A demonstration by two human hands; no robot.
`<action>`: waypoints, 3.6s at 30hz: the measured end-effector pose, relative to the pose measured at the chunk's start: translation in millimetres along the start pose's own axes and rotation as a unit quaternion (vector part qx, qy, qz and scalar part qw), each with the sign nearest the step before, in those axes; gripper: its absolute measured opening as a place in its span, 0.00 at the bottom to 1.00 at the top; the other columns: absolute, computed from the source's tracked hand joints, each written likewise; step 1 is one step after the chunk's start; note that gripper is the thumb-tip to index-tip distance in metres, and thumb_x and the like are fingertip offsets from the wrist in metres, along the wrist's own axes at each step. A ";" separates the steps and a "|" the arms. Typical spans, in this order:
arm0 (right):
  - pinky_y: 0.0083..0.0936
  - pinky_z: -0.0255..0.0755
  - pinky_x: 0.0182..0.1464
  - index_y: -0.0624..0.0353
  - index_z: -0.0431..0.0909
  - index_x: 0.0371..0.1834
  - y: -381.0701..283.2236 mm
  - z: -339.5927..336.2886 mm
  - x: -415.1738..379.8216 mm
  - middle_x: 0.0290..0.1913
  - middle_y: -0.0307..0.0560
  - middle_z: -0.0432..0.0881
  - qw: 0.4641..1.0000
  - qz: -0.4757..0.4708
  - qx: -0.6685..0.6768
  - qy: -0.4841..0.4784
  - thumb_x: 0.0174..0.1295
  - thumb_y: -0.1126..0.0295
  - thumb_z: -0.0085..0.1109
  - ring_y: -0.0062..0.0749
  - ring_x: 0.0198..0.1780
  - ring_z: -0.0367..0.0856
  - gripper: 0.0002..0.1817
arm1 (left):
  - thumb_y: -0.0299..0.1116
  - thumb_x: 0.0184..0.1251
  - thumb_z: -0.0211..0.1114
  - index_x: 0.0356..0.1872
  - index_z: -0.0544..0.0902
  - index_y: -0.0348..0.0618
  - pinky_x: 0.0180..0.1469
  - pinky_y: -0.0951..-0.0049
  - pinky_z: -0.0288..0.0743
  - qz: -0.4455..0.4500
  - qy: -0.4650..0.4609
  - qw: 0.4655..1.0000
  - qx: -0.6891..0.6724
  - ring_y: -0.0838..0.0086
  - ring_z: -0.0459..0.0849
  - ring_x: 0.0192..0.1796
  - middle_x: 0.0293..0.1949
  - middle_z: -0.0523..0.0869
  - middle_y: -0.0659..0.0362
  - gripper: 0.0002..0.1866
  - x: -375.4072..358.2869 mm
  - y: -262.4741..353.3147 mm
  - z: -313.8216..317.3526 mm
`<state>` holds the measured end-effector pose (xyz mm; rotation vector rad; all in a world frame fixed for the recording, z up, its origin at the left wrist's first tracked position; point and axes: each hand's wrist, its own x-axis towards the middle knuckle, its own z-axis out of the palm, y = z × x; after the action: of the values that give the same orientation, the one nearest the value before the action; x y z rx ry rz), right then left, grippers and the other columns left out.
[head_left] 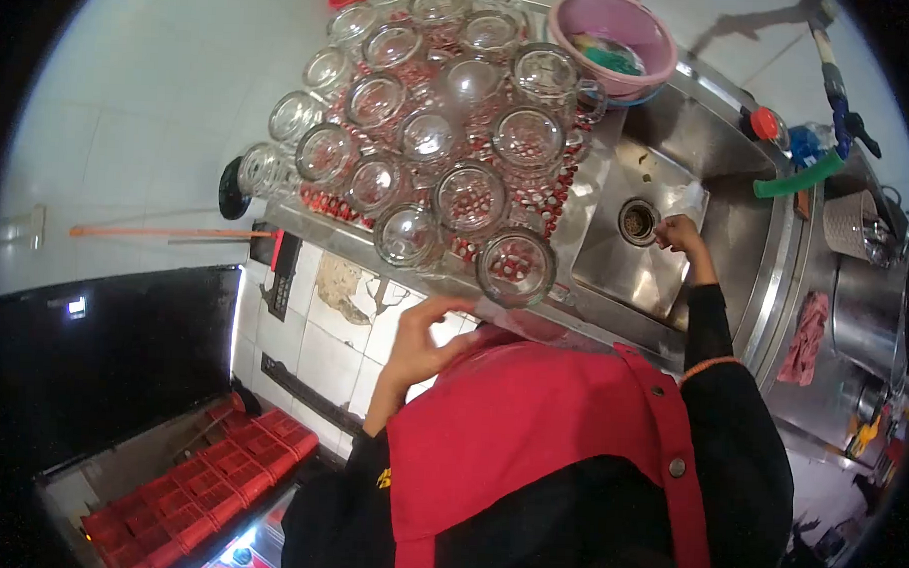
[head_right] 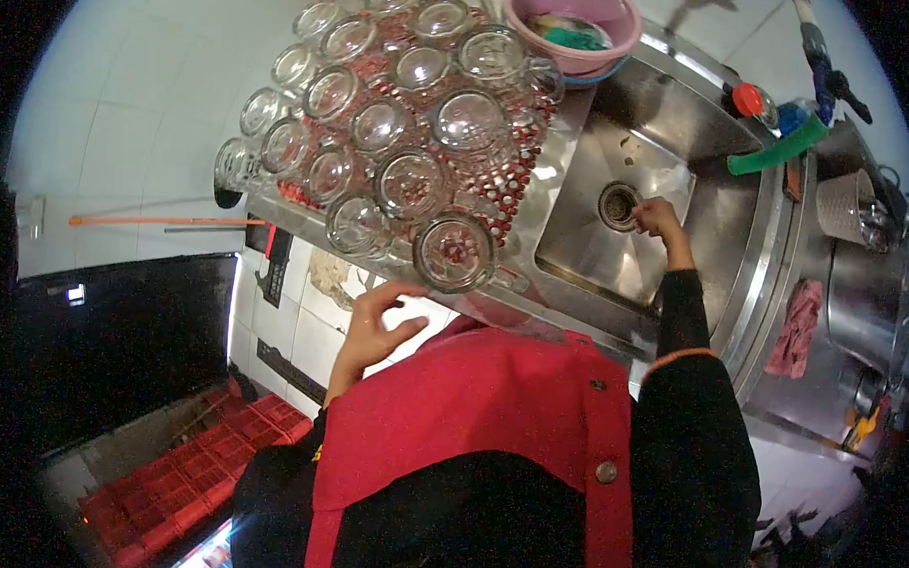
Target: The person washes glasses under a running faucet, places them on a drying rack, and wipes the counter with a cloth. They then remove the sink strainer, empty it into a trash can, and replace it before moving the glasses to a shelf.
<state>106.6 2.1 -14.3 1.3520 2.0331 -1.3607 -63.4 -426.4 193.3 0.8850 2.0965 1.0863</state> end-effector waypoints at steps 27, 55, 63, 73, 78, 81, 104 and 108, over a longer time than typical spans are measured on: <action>0.33 0.69 0.38 0.59 0.72 0.47 -158.3 -218.8 -228.2 0.36 0.57 0.79 0.683 -0.131 -0.347 0.629 0.54 0.46 0.51 0.49 0.39 0.76 0.28 | 0.37 0.48 0.67 0.55 0.67 0.34 0.51 0.63 0.67 0.067 -0.015 0.992 -0.103 0.64 0.71 0.56 0.53 0.73 0.49 0.32 13.8 -29.1 -8.8; 0.59 0.49 0.57 0.59 0.56 0.58 -91.1 -136.6 -14.2 0.61 0.55 0.56 0.484 -0.040 0.868 0.107 0.62 0.54 0.32 0.57 0.60 0.54 0.26 | 0.40 0.45 0.68 0.49 0.71 0.27 0.54 0.66 0.65 0.060 0.020 0.994 -0.094 0.57 0.74 0.53 0.46 0.76 0.41 0.32 17.3 -37.1 -1.0; 0.57 0.29 0.63 0.52 0.44 0.66 -91.2 -30.7 -104.3 0.68 0.42 0.37 0.336 -0.089 0.932 0.100 0.62 0.48 0.28 0.42 0.68 0.35 0.32 | 0.38 0.48 0.67 0.56 0.65 0.32 0.55 0.58 0.64 0.034 -0.019 0.995 -0.096 0.61 0.68 0.59 0.55 0.72 0.48 0.34 14.8 -39.4 -5.2; 0.52 0.25 0.66 0.48 0.34 0.68 -89.3 -96.9 -52.4 0.70 0.45 0.30 0.370 -0.201 0.907 0.034 0.63 0.50 0.21 0.45 0.70 0.27 0.31 | 0.39 0.47 0.67 0.53 0.68 0.30 0.54 0.62 0.64 0.056 -0.004 0.994 -0.089 0.59 0.71 0.56 0.51 0.73 0.44 0.33 14.7 -42.2 -2.1; 0.49 0.59 0.57 0.55 0.46 0.66 -77.0 -96.4 -46.9 0.67 0.52 0.49 0.328 -0.222 0.917 0.058 0.64 0.57 0.32 0.46 0.64 0.54 0.28 | 0.40 0.45 0.67 0.51 0.69 0.27 0.55 0.65 0.64 0.073 0.008 0.993 -0.092 0.56 0.73 0.54 0.49 0.74 0.40 0.33 14.3 -40.0 -2.4; 0.31 0.62 0.33 0.58 0.60 0.51 -49.0 -80.7 -42.7 0.47 0.48 0.64 0.530 -0.295 0.790 0.085 0.56 0.69 0.44 0.32 0.39 0.64 0.18 | 0.38 0.49 0.67 0.55 0.67 0.34 0.54 0.59 0.65 0.057 -0.023 0.995 -0.076 0.62 0.69 0.58 0.54 0.72 0.49 0.33 13.7 -39.1 -5.7; 0.19 0.73 0.37 0.59 0.68 0.54 -129.3 -199.9 -211.7 0.45 0.49 0.77 0.734 -0.462 0.254 0.428 0.62 0.63 0.49 0.26 0.37 0.79 0.19 | 0.41 0.46 0.68 0.56 0.64 0.29 0.55 0.69 0.63 0.066 -0.015 0.955 -0.289 0.61 0.70 0.57 0.55 0.69 0.45 0.37 21.2 -54.4 9.2; 0.20 0.73 0.33 0.60 0.70 0.51 -115.8 -238.3 -183.0 0.40 0.48 0.78 0.750 -0.427 0.238 0.446 0.61 0.60 0.50 0.27 0.34 0.80 0.19 | 0.38 0.51 0.66 0.54 0.66 0.29 0.46 0.77 0.70 0.025 -0.033 0.928 -0.371 0.71 0.74 0.50 0.51 0.72 0.49 0.32 19.4 -38.2 0.6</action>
<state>147.5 100.3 289.6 1.4974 3.4369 -1.9122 -85.1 -427.8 156.4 0.5761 1.4110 1.6789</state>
